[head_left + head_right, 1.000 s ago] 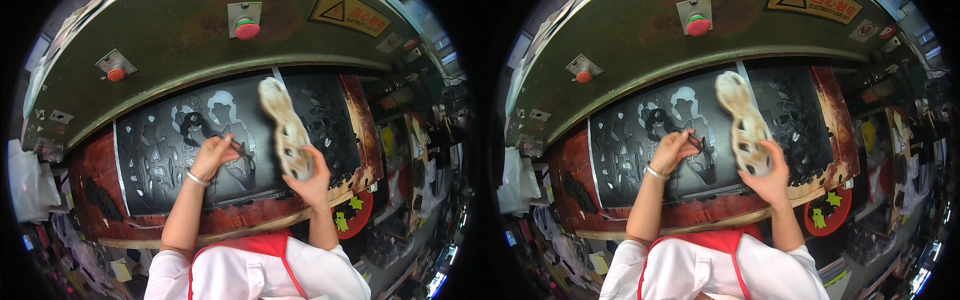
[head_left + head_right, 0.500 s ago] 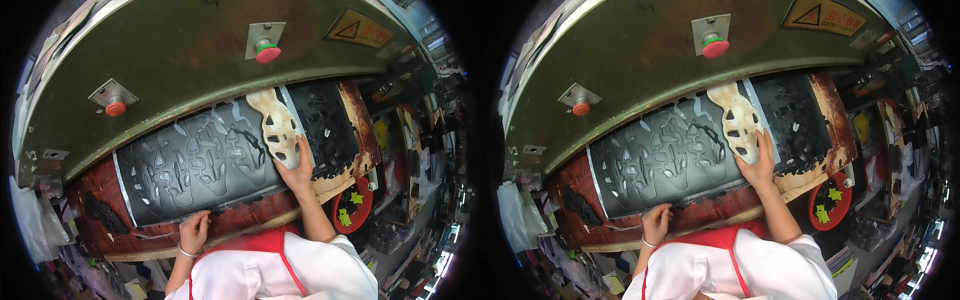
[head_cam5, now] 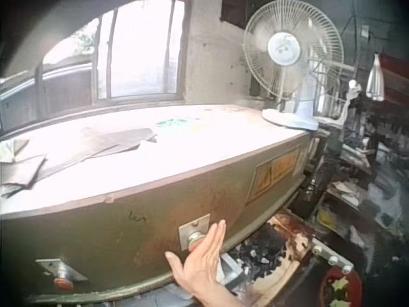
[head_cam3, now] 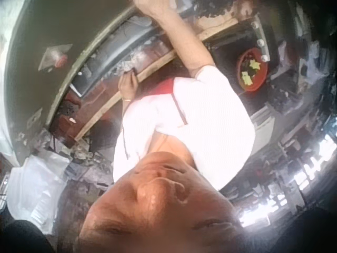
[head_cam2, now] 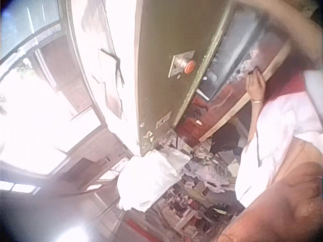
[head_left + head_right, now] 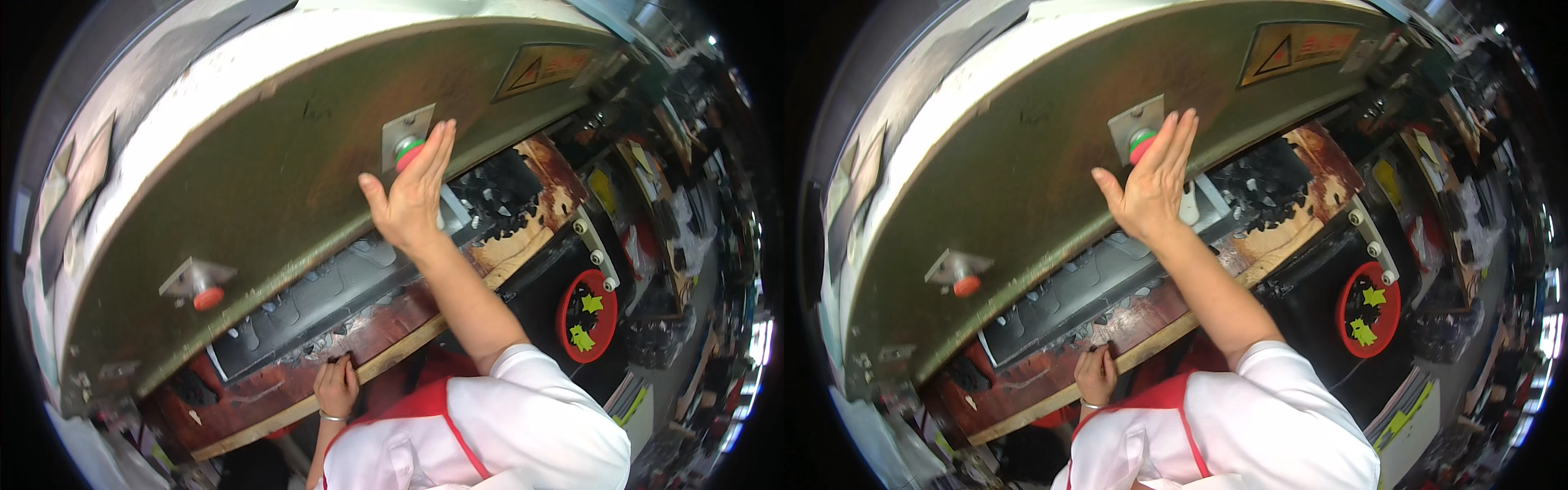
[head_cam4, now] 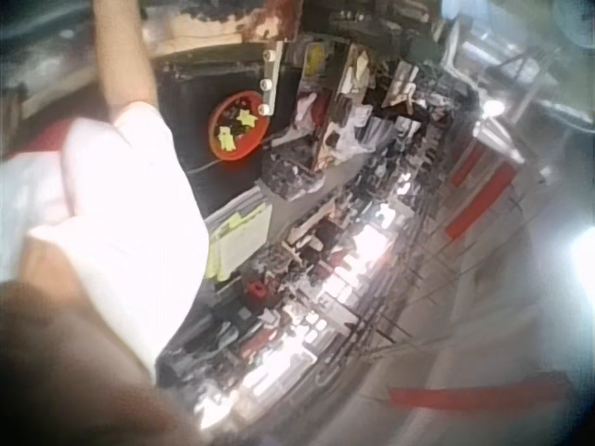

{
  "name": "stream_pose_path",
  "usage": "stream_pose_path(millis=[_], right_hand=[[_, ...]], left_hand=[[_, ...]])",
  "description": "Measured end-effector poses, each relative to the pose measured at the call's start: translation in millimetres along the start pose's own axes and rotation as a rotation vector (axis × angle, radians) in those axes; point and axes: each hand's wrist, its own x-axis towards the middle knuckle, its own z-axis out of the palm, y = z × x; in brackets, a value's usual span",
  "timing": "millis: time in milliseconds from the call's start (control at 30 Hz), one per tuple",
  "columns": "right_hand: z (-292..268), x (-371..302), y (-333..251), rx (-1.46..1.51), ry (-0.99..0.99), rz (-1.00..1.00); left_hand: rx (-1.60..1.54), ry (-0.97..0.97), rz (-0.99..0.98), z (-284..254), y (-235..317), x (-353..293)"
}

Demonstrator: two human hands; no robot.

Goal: The person walks to a cutting machine, places a black rubber sheet on the roller, and uses a white shoe-shaped template to press and cut multiple identical pieces from the sheet. The person repeatedly aligns the template, presses it into the material, and removes the cut pieces by hand.

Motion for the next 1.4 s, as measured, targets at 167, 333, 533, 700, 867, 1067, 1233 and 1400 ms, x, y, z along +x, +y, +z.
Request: stream_pose_path(millis=[167,333,533,700,867,1067,1233,1400], right_hand=[[10,-2,0,0.039,0.096,-0.028],[-12,-26,12,0.064,-0.113,0.096],[-63,-147,20,0.157,-0.585,0.341],[-53,-194,46,0.262,-0.495,0.0],[-72,-215,40,0.256,-0.486,-0.084],[-108,-180,49,0.11,-0.249,-0.022],[-108,-129,65,-0.028,-0.45,0.074],[-133,-121,69,-0.139,-0.527,-0.054]], left_hand=[[0.089,0.066,-0.024,-3,-34,44],[0.077,0.079,0.003,-5,-41,58],[0.17,0.154,0.015,9,-42,42],[0.12,0.201,0.008,30,-49,20],[0.253,0.14,-0.017,25,-40,-9],[0.179,-0.012,-0.186,22,4,-49],[0.145,0.161,0.165,32,56,-27],[0.323,-0.183,0.241,45,106,2]])
